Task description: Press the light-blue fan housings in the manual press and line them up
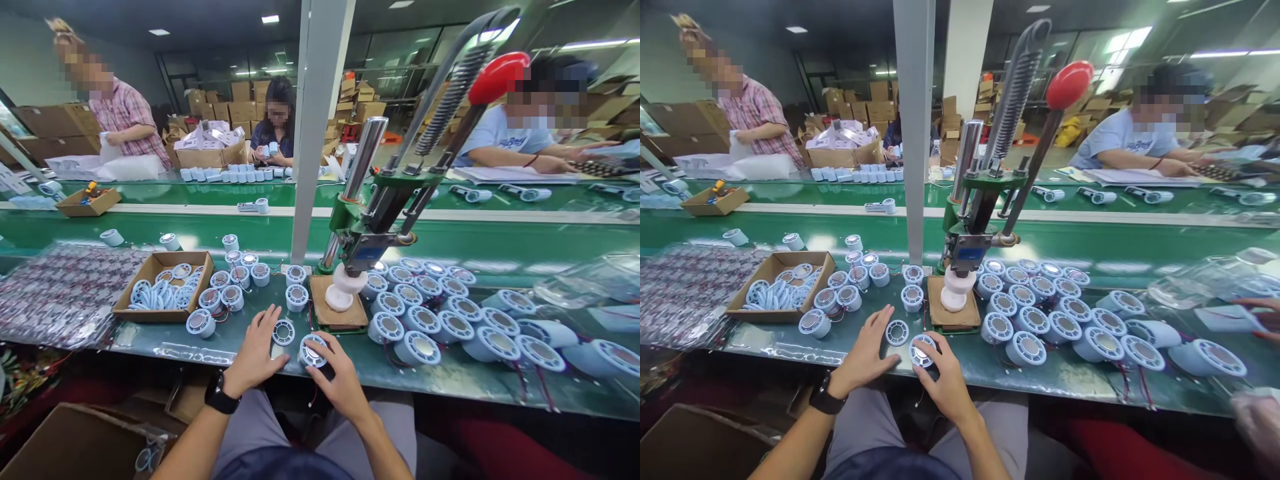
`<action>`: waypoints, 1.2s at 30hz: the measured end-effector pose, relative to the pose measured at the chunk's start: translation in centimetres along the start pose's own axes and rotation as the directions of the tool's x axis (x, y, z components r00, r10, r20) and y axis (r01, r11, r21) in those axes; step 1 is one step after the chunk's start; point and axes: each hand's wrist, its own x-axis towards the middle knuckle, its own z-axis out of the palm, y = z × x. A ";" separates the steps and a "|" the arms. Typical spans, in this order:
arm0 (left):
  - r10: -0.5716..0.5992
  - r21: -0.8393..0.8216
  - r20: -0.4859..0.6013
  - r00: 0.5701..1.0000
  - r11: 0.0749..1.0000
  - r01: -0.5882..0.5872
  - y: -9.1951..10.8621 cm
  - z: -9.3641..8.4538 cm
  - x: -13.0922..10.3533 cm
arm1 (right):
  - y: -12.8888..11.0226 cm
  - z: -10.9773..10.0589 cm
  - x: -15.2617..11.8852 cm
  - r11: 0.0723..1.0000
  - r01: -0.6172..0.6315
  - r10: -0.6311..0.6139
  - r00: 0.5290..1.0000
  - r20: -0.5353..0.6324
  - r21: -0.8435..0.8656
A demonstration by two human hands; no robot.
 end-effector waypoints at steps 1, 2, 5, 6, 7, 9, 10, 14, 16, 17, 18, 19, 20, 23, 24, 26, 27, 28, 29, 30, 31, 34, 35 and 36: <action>-0.032 0.012 -0.039 0.999 0.999 0.032 0.1 0.3 0.2 | -0.1 0.0 -0.1 1.000 -0.001 0.001 1.000 -0.006 -0.003; -0.058 0.018 -0.075 0.995 0.998 0.060 0.3 0.5 0.4 | -0.1 0.1 -0.2 1.000 -0.006 0.006 1.000 -0.013 -0.007; -0.101 -0.086 -0.115 0.988 0.992 0.092 1.1 0.4 0.9 | -0.3 0.8 -0.2 0.999 -0.043 0.042 0.997 -0.057 -0.013; -0.101 -0.160 -0.103 0.989 0.983 0.084 1.4 0.0 1.0 | -0.3 1.2 -0.1 0.998 -0.058 0.057 0.996 -0.075 -0.010; -0.084 -0.230 -0.083 0.993 0.971 0.062 1.7 -0.5 1.0 | -0.3 1.6 0.0 0.997 -0.072 0.071 0.993 -0.092 -0.004; 0.011 -0.289 -0.031 0.999 0.957 -0.020 2.5 -1.5 0.8 | -0.4 2.6 0.2 0.996 -0.090 0.091 0.989 -0.115 0.014; 0.075 -0.271 -0.006 0.997 0.960 -0.074 2.9 -1.9 0.7 | -0.4 3.0 0.3 0.995 -0.094 0.097 0.988 -0.118 0.028; 0.205 -0.149 0.050 0.977 0.969 -0.196 4.2 -2.1 0.5 | -0.2 4.0 0.6 0.991 -0.103 0.111 0.989 -0.098 0.081; 0.213 -0.139 0.049 0.976 0.969 -0.204 4.5 -2.0 0.5 | -0.1 4.1 0.5 0.991 -0.106 0.113 0.990 -0.088 0.088; 0.219 -0.141 0.055 0.974 0.968 -0.209 4.7 -1.9 0.6 | 0.0 4.1 0.5 0.991 -0.105 0.113 0.990 -0.088 0.086; 0.225 -0.145 0.066 0.972 0.966 -0.214 4.8 -2.0 0.7 | 0.1 4.2 0.4 0.991 -0.104 0.111 0.990 -0.090 0.083; 0.230 -0.153 0.081 0.970 0.964 -0.216 4.9 -2.1 0.7 | 0.2 4.2 0.4 0.992 -0.101 0.108 0.990 -0.093 0.079; 0.228 -0.166 0.097 0.969 0.963 -0.210 4.9 -2.3 0.8 | 0.2 4.2 0.3 0.993 -0.097 0.104 0.990 -0.097 0.074; 0.201 -0.225 0.140 0.970 0.960 -0.166 5.0 -2.8 1.0 | 0.3 4.2 0.3 0.994 -0.089 0.094 0.991 -0.096 0.061; 0.188 -0.246 0.148 0.971 0.958 -0.148 5.1 -2.9 1.0 | 0.3 4.2 0.3 0.994 -0.089 0.094 0.991 -0.093 0.057; 0.155 -0.281 0.150 0.977 0.954 -0.108 5.1 -2.9 1.0 | 0.2 4.2 0.3 0.995 -0.089 0.093 0.991 -0.091 0.052; 0.134 -0.293 0.143 0.981 0.952 -0.087 5.1 -2.7 1.0 | 0.1 4.2 0.3 0.995 -0.086 0.091 0.992 -0.093 0.051; 0.112 -0.304 0.133 0.985 0.950 -0.067 5.1 -2.6 0.9 | 0.1 4.1 0.3 0.995 -0.082 0.086 0.992 -0.094 0.051; 0.093 -0.312 0.123 0.988 0.949 -0.050 5.1 -2.4 0.8 | 0.0 4.1 0.3 0.996 -0.077 0.082 0.992 -0.095 0.053; 0.079 -0.319 0.113 0.990 0.947 -0.039 5.2 -2.3 0.7 | 0.0 4.1 0.4 0.996 -0.072 0.077 0.993 -0.094 0.055; 0.074 -0.326 0.107 0.992 0.945 -0.035 5.2 -2.2 0.7 | -0.1 4.0 0.4 0.996 -0.068 0.073 0.993 -0.093 0.056; 0.083 -0.354 0.111 0.990 0.934 -0.038 5.0 -2.3 0.7 | -0.2 3.7 0.5 0.997 -0.068 0.072 0.994 -0.083 0.049; 0.085 -0.367 0.117 0.990 0.930 -0.036 4.9 -2.3 0.8 | -0.2 3.7 0.5 0.997 -0.067 0.070 0.995 -0.075 0.039; 0.082 -0.379 0.122 0.989 0.925 -0.030 4.8 -2.2 0.8 | -0.2 3.6 0.5 0.998 -0.063 0.065 0.996 -0.063 0.023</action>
